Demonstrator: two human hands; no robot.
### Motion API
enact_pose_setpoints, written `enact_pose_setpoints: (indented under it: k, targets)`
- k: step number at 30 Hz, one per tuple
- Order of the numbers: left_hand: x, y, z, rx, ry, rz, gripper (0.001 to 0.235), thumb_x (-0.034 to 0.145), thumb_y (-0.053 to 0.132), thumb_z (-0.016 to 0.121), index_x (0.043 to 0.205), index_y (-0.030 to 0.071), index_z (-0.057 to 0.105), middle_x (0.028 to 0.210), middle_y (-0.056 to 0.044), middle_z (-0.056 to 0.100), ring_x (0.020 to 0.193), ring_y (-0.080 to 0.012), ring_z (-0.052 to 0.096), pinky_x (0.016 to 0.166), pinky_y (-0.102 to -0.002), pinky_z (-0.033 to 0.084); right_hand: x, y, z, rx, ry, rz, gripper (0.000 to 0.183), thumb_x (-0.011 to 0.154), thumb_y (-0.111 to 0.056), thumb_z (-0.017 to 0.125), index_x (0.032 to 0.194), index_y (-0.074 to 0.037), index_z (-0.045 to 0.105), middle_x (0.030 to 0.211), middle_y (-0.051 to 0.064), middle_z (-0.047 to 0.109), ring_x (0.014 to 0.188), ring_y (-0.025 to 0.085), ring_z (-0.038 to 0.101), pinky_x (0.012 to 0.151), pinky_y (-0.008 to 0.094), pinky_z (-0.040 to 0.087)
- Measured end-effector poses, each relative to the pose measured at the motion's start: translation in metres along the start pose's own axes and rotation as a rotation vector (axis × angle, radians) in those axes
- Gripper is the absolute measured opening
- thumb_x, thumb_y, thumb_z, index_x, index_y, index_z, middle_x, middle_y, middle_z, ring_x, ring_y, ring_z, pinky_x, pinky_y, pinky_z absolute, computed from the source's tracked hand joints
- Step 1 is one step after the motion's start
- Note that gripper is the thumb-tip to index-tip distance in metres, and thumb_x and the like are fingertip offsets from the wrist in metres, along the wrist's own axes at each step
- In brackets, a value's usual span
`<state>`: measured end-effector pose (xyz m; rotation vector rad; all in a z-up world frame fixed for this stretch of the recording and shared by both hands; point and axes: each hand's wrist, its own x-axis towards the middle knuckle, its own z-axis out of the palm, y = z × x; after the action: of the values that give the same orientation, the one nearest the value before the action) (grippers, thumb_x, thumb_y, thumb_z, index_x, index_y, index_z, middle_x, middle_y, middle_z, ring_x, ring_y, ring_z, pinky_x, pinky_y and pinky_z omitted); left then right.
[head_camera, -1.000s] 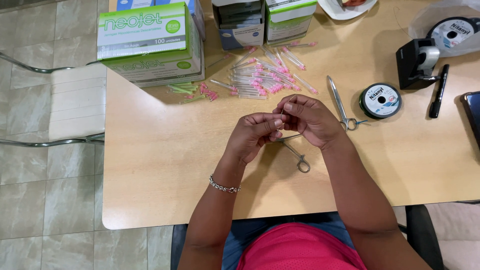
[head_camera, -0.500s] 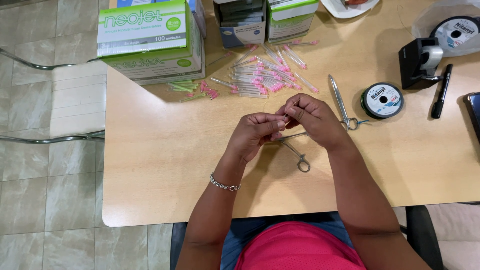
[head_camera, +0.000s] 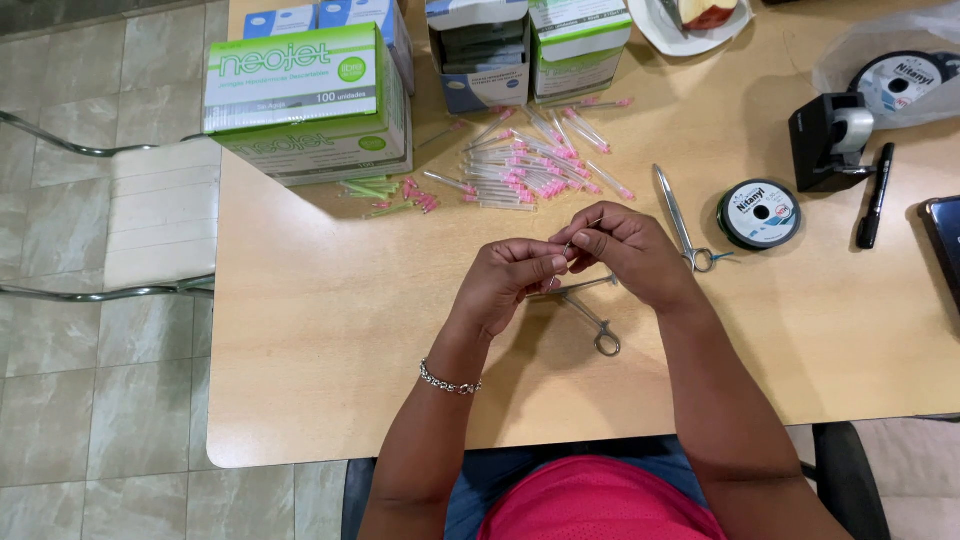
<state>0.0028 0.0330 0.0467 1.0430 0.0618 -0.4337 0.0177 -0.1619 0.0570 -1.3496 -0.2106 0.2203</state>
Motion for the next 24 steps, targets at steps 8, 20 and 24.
enact_pose_setpoints:
  k: [8,20,24]
  targets:
    - [-0.005,0.006,0.005,0.010,0.003,0.000,0.028,0.081,0.006,0.086,0.104,-0.008,0.076,0.081,-0.016,0.074,0.061,-0.0078,0.063,0.066,-0.026,0.060,0.003,0.007,-0.003,-0.077,0.023,-0.013,0.013,0.100,-0.005,0.066,0.099,0.008,0.069,0.086,0.019,0.073,0.078,0.021,0.075,0.069,0.036,0.067]
    - [-0.005,-0.002,-0.001,0.012,0.049,0.003,0.028,0.081,0.004,0.086,0.102,-0.011,0.076,0.083,-0.018,0.073,0.064,-0.0097,0.059,0.069,-0.029,0.058,0.004,0.017,-0.005,-0.093,0.017,-0.009,0.013,0.101,-0.007,0.065,0.103,0.006,0.069,0.084,0.018,0.075,0.078,0.022,0.076,0.073,0.036,0.067]
    - [-0.003,0.010,0.004,0.032,0.088,-0.039,0.032,0.080,0.005,0.086,0.104,-0.014,0.074,0.084,-0.019,0.072,0.066,-0.0141,0.061,0.073,-0.034,0.060,0.008,0.020,-0.007,0.029,-0.038,0.002,0.016,0.100,-0.008,0.065,0.111,0.003,0.068,0.085,0.018,0.078,0.082,0.024,0.079,0.077,0.035,0.067]
